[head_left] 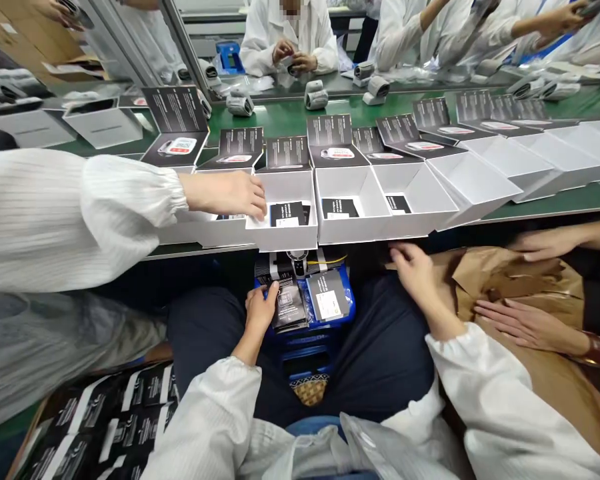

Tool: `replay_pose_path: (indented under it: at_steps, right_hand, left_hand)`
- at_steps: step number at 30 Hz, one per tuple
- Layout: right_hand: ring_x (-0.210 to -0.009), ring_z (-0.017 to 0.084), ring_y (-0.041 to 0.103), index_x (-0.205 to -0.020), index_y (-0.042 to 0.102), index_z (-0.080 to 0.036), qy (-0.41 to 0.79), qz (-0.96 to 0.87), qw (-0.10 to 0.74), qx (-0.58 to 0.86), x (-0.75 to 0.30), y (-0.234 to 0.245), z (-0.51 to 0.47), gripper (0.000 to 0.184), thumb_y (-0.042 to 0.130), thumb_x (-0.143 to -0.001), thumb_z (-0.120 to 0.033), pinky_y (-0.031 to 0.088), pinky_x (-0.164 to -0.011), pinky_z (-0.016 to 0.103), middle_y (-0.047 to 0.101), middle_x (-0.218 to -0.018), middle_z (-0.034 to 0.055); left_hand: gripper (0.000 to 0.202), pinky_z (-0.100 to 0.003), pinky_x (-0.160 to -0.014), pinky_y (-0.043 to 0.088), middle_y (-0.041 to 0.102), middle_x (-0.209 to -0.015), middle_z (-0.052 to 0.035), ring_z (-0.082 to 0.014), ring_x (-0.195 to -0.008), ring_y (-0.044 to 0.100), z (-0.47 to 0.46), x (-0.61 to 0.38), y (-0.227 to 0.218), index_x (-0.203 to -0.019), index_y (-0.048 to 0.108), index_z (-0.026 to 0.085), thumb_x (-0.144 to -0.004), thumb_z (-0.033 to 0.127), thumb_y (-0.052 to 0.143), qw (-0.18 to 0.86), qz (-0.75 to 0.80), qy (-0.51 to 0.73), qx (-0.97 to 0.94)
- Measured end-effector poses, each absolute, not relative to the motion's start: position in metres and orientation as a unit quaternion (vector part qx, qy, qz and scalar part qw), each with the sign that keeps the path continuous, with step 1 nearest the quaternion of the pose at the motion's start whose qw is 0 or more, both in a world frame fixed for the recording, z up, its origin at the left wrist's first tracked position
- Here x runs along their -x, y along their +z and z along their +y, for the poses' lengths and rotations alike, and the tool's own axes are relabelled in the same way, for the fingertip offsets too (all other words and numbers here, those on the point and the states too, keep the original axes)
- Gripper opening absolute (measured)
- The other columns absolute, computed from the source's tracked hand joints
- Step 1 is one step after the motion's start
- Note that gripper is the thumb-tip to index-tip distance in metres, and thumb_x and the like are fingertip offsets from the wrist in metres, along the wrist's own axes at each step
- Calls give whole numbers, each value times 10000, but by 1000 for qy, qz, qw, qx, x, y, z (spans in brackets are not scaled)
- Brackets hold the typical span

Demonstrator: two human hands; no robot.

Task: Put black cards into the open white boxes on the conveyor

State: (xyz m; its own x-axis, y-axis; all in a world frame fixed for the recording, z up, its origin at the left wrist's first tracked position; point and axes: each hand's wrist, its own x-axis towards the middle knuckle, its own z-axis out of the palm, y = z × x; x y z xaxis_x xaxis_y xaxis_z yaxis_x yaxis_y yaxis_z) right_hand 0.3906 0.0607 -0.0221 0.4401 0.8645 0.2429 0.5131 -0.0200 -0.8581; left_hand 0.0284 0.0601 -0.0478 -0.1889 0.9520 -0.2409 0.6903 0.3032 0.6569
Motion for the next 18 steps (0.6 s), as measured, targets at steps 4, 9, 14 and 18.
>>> replay_pose_path:
  at_steps: [4, 9, 14, 18]
  right_hand:
    - [-1234, 302, 531, -1203, 650, -167, 76, -836, 223, 495, -313, -10, 12, 295, 571, -949, -294, 416, -1059, 502, 638, -1266, 130]
    - [-1196, 275, 557, -1216, 630, -99, -44, -901, 81, 424, -278, -19, -4, 281, 549, -949, -129, 397, -1068, 460, 620, -1295, 152]
    - [-882, 216, 627, -936, 685, -131, -24, -902, 58, 428, -278, -15, -3, 186, 507, -942, -76, 464, -875, 365, 698, -936, 97]
    - [-799, 218, 617, -808, 671, -143, 1, -889, 44, 456, -272, -7, 1, 148, 589, -931, -142, 467, -778, 347, 668, -820, 73]
  left_hand:
    - [649, -517, -1156, 303, 464, -1470, -207, -344, -1409, 365, 22, -25, -33, -1402, 451, 91, -864, 440, 551, 226, 670, 210, -675]
    - [600, -564, -1102, 376, 455, -1516, -84, -314, -1448, 328, -14, -22, -31, -1410, 485, 223, -853, 31, 369, 97, 529, 84, -839]
    - [534, -534, -1062, 449, 607, -1371, -77, -307, -1375, 445, -13, -16, -32, -1284, 596, 204, -869, -17, 343, 49, 483, 139, -863]
    - [379, -439, -984, 537, 695, -1156, -91, -246, -1218, 578, -13, -10, -21, -1095, 643, 167, -908, 19, 349, 37, 440, 265, -857]
